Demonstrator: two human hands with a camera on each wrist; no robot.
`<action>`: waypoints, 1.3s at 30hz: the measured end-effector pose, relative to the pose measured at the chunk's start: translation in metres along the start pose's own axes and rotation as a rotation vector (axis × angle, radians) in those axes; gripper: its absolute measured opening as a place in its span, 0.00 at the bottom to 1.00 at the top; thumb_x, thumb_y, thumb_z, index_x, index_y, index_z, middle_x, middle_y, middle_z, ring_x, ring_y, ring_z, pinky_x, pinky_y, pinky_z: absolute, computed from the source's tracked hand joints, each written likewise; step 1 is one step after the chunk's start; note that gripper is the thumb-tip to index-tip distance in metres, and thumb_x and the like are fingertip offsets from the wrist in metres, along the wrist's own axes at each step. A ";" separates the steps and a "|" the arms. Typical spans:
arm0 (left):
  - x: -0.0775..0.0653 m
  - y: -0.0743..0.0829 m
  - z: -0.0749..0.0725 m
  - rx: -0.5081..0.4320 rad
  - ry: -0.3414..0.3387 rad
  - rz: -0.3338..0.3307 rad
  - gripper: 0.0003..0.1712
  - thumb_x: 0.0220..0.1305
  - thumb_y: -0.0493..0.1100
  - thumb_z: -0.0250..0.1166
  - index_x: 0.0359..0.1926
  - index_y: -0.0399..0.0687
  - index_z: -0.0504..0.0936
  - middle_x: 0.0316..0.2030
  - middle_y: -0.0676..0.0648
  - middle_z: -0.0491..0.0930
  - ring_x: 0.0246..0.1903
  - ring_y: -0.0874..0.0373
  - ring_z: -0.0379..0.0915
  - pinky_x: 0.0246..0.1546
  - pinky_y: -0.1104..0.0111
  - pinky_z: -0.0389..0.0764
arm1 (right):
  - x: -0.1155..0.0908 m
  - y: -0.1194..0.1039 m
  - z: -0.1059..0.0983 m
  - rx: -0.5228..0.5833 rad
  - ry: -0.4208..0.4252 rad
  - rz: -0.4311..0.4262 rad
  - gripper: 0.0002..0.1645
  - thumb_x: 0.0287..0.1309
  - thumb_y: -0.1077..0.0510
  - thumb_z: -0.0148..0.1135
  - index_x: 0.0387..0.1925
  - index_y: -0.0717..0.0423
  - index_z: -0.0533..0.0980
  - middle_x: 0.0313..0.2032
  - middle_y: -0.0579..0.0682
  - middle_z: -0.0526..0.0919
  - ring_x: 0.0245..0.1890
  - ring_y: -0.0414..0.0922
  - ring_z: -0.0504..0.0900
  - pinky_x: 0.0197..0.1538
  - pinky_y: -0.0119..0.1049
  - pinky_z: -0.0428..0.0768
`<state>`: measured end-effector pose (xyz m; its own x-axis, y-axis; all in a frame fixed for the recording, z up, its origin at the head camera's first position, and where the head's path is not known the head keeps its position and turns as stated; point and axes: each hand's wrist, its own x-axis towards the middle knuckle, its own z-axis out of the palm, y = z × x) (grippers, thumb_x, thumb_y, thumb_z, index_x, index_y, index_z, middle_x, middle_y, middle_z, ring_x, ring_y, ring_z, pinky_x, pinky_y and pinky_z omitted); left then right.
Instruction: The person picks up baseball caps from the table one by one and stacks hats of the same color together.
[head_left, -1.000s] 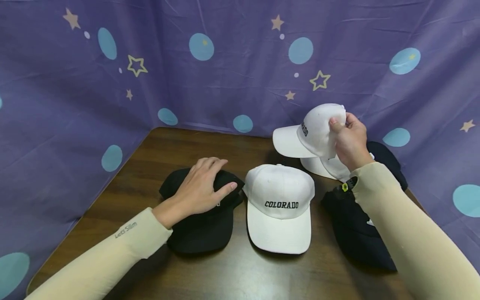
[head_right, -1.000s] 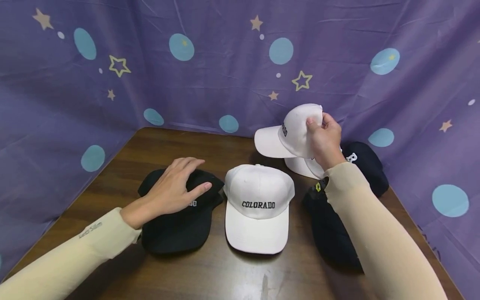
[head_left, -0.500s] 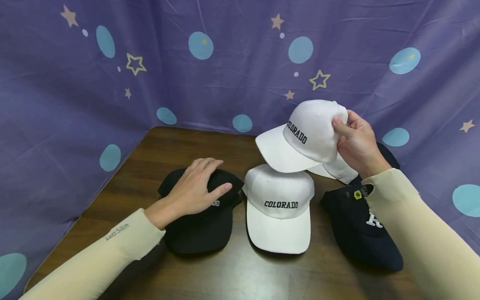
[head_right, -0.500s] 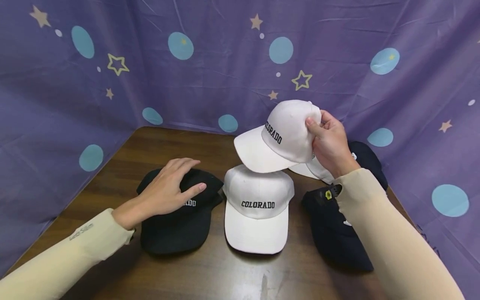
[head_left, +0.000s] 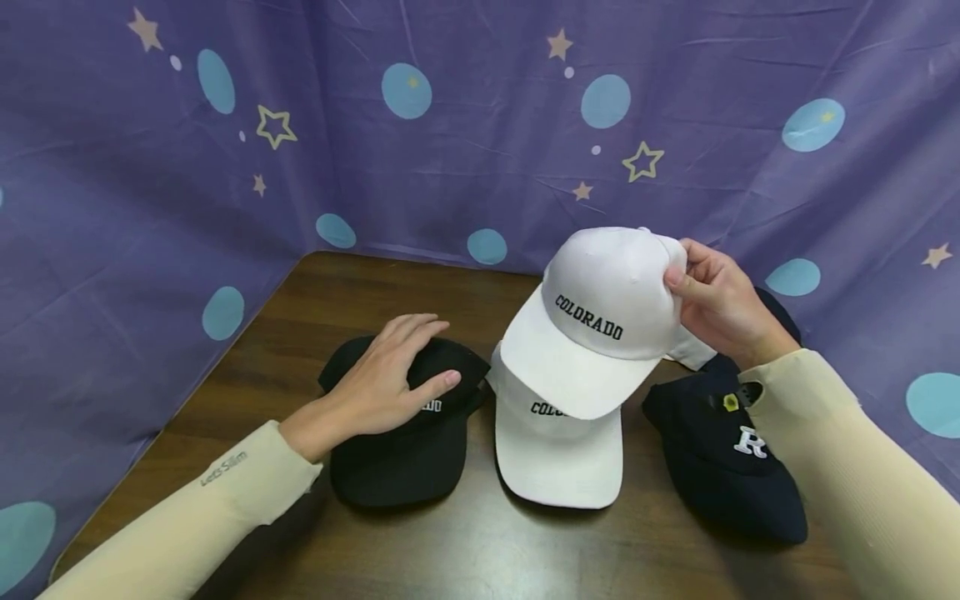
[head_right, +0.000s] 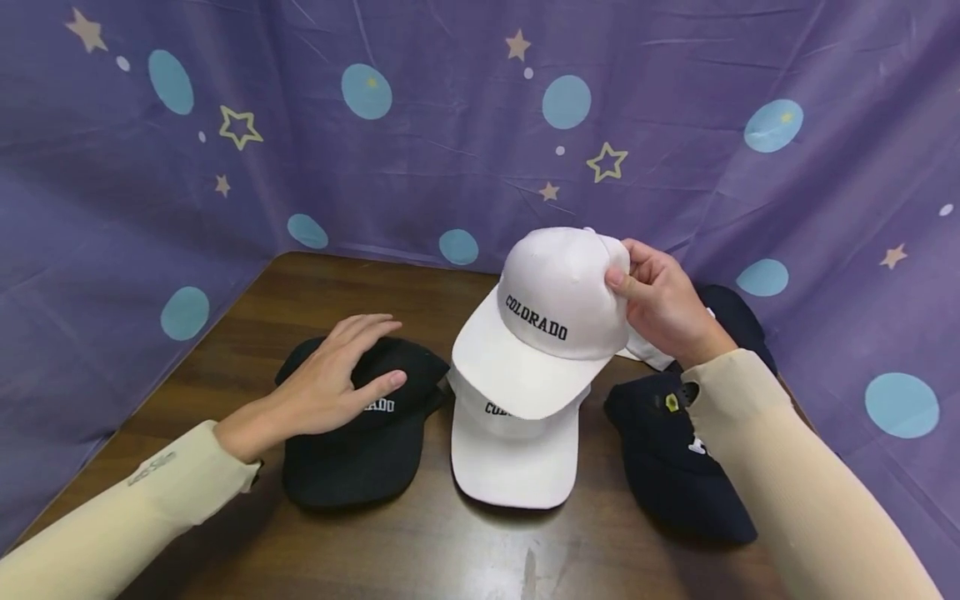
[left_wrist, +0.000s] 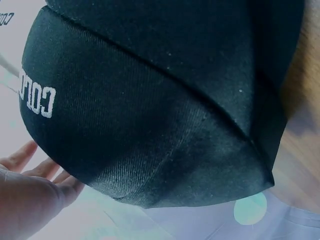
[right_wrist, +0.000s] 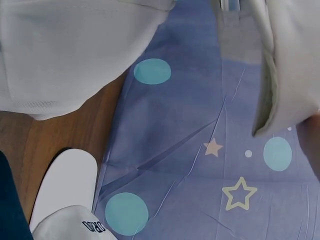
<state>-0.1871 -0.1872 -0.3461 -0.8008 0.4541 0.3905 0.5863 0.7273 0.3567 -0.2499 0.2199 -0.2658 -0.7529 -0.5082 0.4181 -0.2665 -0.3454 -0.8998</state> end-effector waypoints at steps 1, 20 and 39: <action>0.000 0.000 0.000 0.000 0.001 0.001 0.41 0.64 0.72 0.49 0.69 0.54 0.61 0.68 0.49 0.58 0.67 0.53 0.47 0.63 0.49 0.58 | -0.002 0.000 0.000 -0.012 -0.015 0.002 0.11 0.66 0.73 0.44 0.45 0.64 0.71 0.41 0.54 0.81 0.40 0.48 0.79 0.42 0.40 0.80; -0.001 -0.001 0.005 0.014 -0.016 -0.021 0.41 0.64 0.72 0.49 0.69 0.54 0.61 0.68 0.48 0.57 0.67 0.53 0.46 0.63 0.48 0.57 | -0.011 0.013 0.001 -0.029 -0.420 0.087 0.12 0.66 0.73 0.43 0.48 0.67 0.69 0.43 0.57 0.81 0.40 0.50 0.80 0.41 0.44 0.81; 0.000 0.003 0.007 0.017 -0.024 -0.010 0.41 0.64 0.72 0.49 0.69 0.55 0.61 0.68 0.49 0.57 0.67 0.53 0.45 0.63 0.48 0.57 | -0.022 0.060 -0.010 -0.607 -0.209 0.423 0.14 0.64 0.59 0.57 0.49 0.61 0.72 0.35 0.57 0.82 0.28 0.43 0.78 0.32 0.36 0.79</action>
<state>-0.1867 -0.1814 -0.3511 -0.8094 0.4588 0.3665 0.5763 0.7405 0.3457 -0.2549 0.2185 -0.3300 -0.7513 -0.6597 -0.0164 -0.3102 0.3750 -0.8736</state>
